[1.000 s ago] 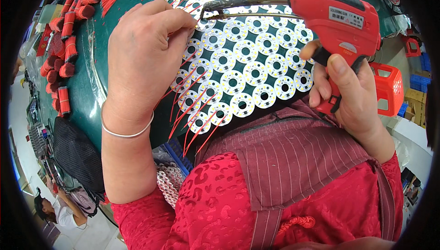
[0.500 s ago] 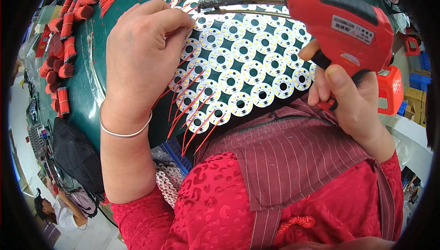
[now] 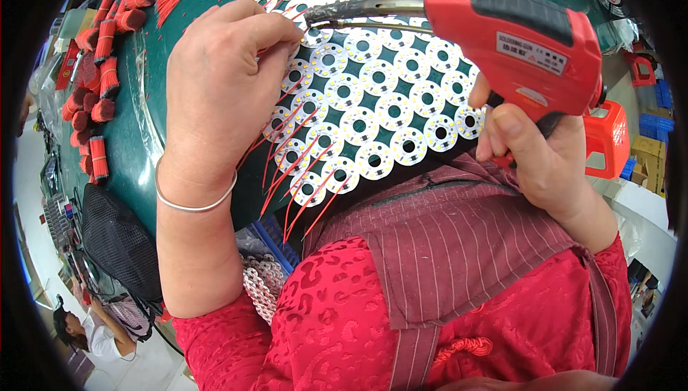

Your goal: The person positions wires onto circular circuit boards on a worktable and solders them in place using a soldering gun.

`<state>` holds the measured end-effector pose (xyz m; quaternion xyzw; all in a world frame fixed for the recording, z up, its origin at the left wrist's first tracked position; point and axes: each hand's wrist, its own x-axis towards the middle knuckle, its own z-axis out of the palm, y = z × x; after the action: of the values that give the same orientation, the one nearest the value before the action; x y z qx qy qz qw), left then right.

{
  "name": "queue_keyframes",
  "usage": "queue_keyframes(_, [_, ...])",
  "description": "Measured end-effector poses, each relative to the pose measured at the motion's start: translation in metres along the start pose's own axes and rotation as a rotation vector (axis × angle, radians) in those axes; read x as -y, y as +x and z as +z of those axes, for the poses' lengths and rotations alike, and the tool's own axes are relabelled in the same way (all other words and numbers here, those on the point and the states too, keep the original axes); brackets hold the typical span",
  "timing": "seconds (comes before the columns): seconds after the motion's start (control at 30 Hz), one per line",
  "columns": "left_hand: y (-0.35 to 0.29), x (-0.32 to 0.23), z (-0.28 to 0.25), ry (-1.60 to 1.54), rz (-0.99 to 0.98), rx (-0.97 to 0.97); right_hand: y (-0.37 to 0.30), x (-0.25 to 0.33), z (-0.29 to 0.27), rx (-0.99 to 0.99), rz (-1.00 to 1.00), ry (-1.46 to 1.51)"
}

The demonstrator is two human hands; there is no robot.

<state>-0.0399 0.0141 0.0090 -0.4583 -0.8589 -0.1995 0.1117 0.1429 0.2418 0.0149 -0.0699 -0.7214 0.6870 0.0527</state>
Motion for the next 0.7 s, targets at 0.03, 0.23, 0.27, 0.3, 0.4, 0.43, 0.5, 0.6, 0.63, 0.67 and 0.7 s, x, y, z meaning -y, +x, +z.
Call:
queue_keyframes(0.03, [0.001,0.000,0.000,0.005,-0.004,0.004,0.000,0.004,0.003,-0.034,0.000,-0.051])
queue_keyframes(0.23, [0.000,0.001,0.000,-0.004,0.009,-0.009,-0.002,0.005,-0.001,-0.010,0.002,-0.041])
queue_keyframes(0.27, [-0.001,0.000,0.000,-0.004,0.009,-0.009,-0.002,0.005,-0.001,-0.010,0.002,-0.041])
queue_keyframes(0.3, [-0.001,0.000,0.000,-0.002,0.006,-0.007,-0.002,0.005,0.000,-0.009,0.005,-0.043])
queue_keyframes(0.4, [-0.002,0.000,0.000,-0.004,0.003,-0.005,-0.001,0.005,0.004,-0.024,0.000,-0.041])
queue_keyframes(0.43, [-0.002,0.000,0.001,-0.007,0.003,-0.004,-0.001,0.005,0.005,-0.038,-0.008,-0.036])
queue_keyframes(0.5, [-0.003,0.001,0.000,-0.006,-0.002,-0.002,0.000,0.005,0.005,-0.023,-0.004,-0.043])
queue_keyframes(0.6, [-0.003,-0.001,-0.001,-0.005,0.001,-0.008,-0.002,-0.006,0.000,-0.009,-0.032,0.004])
queue_keyframes(0.63, [-0.004,-0.002,-0.001,-0.004,0.004,-0.012,-0.003,-0.010,-0.002,-0.005,-0.060,0.059])
queue_keyframes(0.67, [-0.003,-0.001,0.000,-0.005,0.002,-0.011,-0.002,-0.010,-0.002,-0.005,-0.058,0.060])
queue_keyframes(0.7, [-0.002,0.000,0.000,-0.006,0.007,-0.009,-0.002,-0.010,-0.001,-0.023,-0.053,0.075])
